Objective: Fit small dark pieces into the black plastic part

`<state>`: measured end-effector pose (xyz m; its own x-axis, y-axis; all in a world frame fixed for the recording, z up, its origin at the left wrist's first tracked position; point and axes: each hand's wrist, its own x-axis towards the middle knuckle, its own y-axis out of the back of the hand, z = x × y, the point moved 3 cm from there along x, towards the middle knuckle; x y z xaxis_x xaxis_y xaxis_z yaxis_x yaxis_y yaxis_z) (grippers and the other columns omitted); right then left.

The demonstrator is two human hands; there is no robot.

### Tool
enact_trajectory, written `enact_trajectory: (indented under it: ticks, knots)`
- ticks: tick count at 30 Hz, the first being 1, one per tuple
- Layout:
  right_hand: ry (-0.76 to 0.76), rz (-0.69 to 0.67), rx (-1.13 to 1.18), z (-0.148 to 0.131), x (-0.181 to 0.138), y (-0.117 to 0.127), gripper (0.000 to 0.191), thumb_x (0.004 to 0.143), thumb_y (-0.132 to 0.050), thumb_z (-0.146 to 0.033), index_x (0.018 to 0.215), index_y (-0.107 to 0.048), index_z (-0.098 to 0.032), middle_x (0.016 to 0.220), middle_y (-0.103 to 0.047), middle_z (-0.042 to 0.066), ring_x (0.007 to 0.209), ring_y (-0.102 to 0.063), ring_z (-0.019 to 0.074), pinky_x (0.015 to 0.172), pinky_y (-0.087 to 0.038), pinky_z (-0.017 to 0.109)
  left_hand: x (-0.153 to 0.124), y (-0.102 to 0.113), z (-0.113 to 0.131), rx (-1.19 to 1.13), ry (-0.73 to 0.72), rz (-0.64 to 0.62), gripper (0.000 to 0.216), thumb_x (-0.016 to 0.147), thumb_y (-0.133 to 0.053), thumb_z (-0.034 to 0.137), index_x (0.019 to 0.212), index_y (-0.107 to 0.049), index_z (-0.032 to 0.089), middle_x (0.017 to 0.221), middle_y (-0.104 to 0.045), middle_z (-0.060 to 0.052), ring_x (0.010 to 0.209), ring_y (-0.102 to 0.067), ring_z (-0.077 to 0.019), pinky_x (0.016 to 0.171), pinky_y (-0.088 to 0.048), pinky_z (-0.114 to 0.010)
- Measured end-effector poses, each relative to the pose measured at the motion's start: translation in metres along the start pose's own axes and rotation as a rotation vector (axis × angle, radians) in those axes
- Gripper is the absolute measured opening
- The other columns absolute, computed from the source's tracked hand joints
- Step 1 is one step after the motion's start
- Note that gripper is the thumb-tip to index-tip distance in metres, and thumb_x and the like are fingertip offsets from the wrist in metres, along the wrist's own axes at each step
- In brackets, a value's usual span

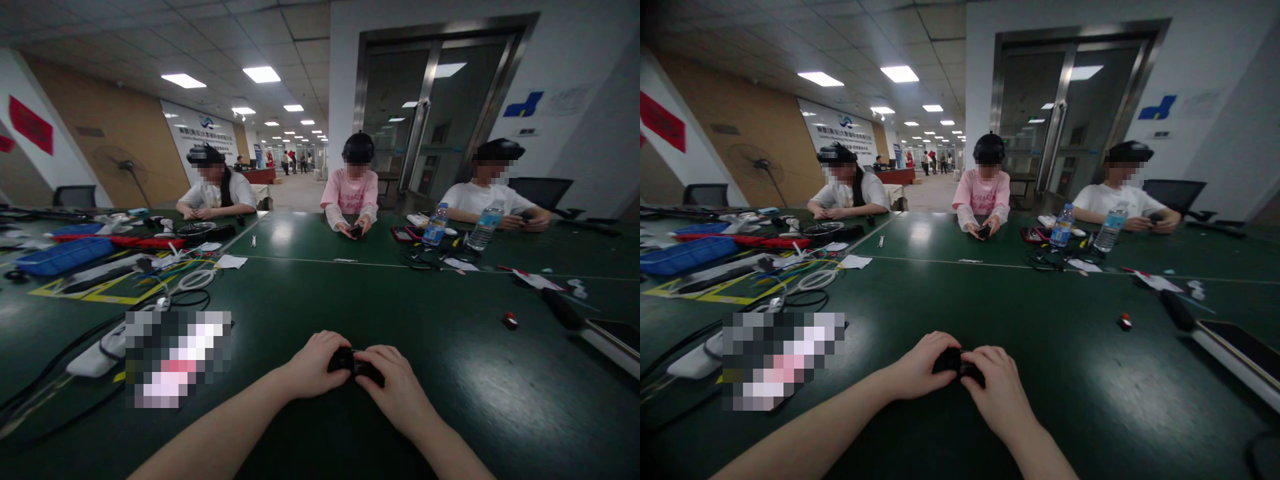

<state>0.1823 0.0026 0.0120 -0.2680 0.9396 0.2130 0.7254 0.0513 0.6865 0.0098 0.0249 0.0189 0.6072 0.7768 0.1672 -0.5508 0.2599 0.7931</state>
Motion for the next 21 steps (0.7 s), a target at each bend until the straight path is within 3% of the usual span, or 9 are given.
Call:
enact_trajectory:
  ticks: [5,21]
  knots:
    - [0.027,0.008,0.057,0.0024,-0.0027,0.0027,0.028,0.078,-0.058,-0.024,0.102,-0.067,-0.035,0.102,-0.066,0.002,0.099,-0.055,0.0263,0.089,-0.041,0.045,0.0007,-0.0005,-0.0001,0.005,0.003,-0.003,0.035,0.076,-0.063,0.022,0.109,-0.053,0.022,0.109,-0.058,-0.006,0.104,-0.051,-0.0237,0.093,-0.040,-0.039]
    - [0.050,-0.014,-0.038,-0.0003,0.0000,0.0003,0.033,0.074,-0.059,-0.015,0.097,-0.068,-0.037,0.097,-0.066,0.001,0.096,-0.054,0.0255,0.089,-0.040,0.045,0.0005,-0.0008,0.0000,0.012,-0.005,-0.002,0.037,0.074,-0.064,0.020,0.109,-0.053,0.022,0.109,-0.058,-0.006,0.106,-0.051,-0.0248,0.093,-0.039,-0.039]
